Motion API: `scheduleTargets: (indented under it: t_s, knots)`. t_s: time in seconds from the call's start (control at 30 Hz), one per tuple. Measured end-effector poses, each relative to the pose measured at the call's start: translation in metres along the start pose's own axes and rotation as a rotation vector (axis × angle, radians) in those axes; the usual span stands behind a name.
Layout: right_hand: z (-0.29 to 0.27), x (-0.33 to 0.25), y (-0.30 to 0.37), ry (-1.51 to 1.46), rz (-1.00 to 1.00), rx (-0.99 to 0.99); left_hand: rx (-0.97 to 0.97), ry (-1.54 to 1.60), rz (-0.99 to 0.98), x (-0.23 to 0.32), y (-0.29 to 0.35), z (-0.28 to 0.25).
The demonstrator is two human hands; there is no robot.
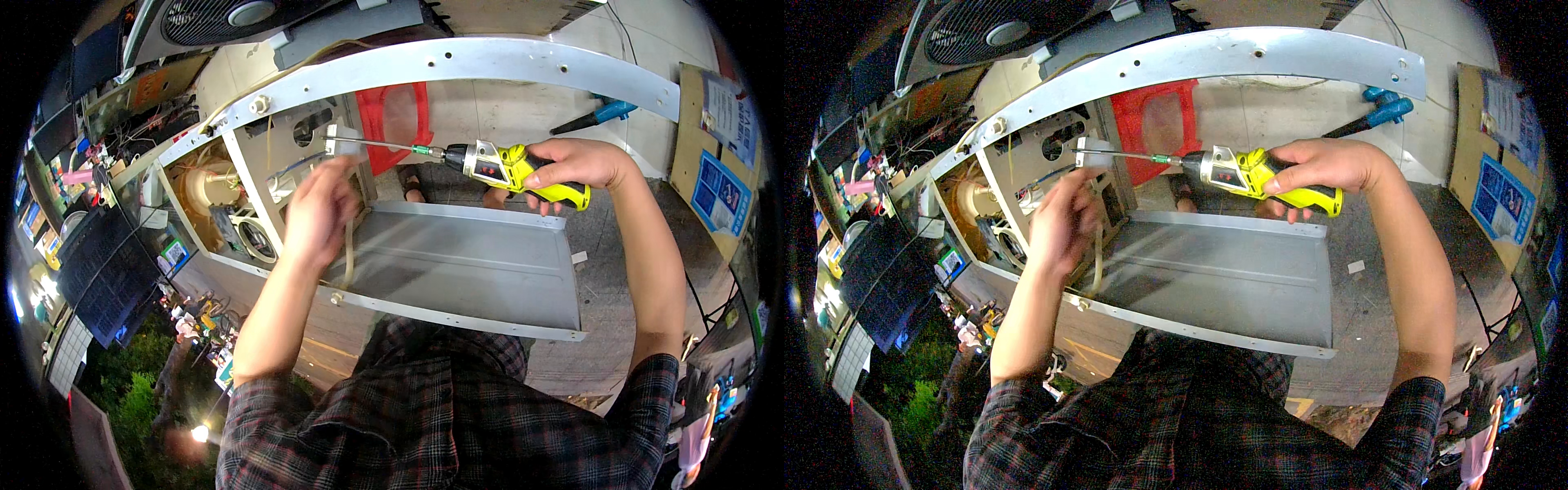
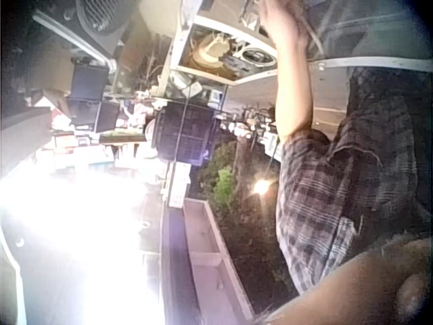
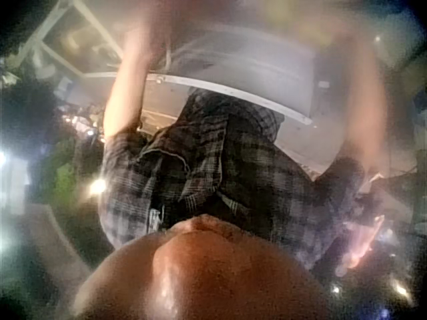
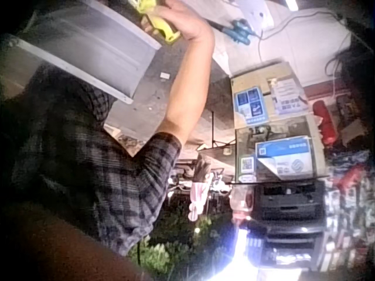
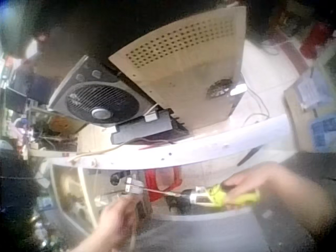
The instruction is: The person assembles a white appliance, likely an air conditioner or range hood, in a cluttered workshop. They attach a rectangular filter panel to the unit's frame, wipe the surface with a cloth, and use a yellow power drill to secure screws into the casing.
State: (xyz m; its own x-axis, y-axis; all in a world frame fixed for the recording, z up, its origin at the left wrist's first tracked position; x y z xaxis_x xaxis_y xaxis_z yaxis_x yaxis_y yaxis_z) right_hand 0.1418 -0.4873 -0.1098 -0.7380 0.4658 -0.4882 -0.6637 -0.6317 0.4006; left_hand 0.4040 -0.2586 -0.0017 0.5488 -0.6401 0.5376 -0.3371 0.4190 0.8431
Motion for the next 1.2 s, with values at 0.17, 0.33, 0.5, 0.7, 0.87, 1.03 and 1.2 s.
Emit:
scheduleTargets:
  t_s: [0.17,0.33,0.5,0.7,0.87,1.03,1.2]
  knots:
    - [0.007,0.002,-0.002,0.183,0.009,0.135,0.561,-0.593,0.702,0.093,0.061,-0.054]
    - [0.018,-0.003,-0.004,0.260,-0.010,0.190,0.398,-0.541,0.341,0.107,0.036,-0.087]
    - [0.021,-0.001,-0.003,0.351,-0.025,0.272,0.127,-0.723,0.098,0.101,0.018,-0.096]
    - [0.016,-0.008,-0.001,0.340,0.033,0.230,-0.050,-0.105,0.042,0.082,-0.015,-0.124]
    - [0.014,-0.005,-0.004,0.202,0.121,0.158,-0.139,-0.289,-0.005,0.084,-0.028,-0.141]
    - [0.016,-0.006,-0.007,0.310,0.079,0.255,-0.150,-0.494,-0.004,0.083,-0.027,-0.148]
    - [0.027,-0.019,0.000,0.581,0.054,0.404,-0.172,-0.003,0.102,0.076,-0.035,-0.131]
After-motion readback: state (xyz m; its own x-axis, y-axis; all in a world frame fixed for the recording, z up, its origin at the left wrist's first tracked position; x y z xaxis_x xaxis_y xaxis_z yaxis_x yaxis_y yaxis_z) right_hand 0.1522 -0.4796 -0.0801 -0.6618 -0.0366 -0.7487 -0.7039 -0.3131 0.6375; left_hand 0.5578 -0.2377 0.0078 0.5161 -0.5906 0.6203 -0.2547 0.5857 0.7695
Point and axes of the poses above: each hand's wrist, its own y-axis away from the middle knuckle, its own z-axis out of the palm, x = y × z, the point moved 5 cm from there along -y, towards the middle knuckle, and after that the axes turned 11 degrees about -x, right-handed, at the moved point
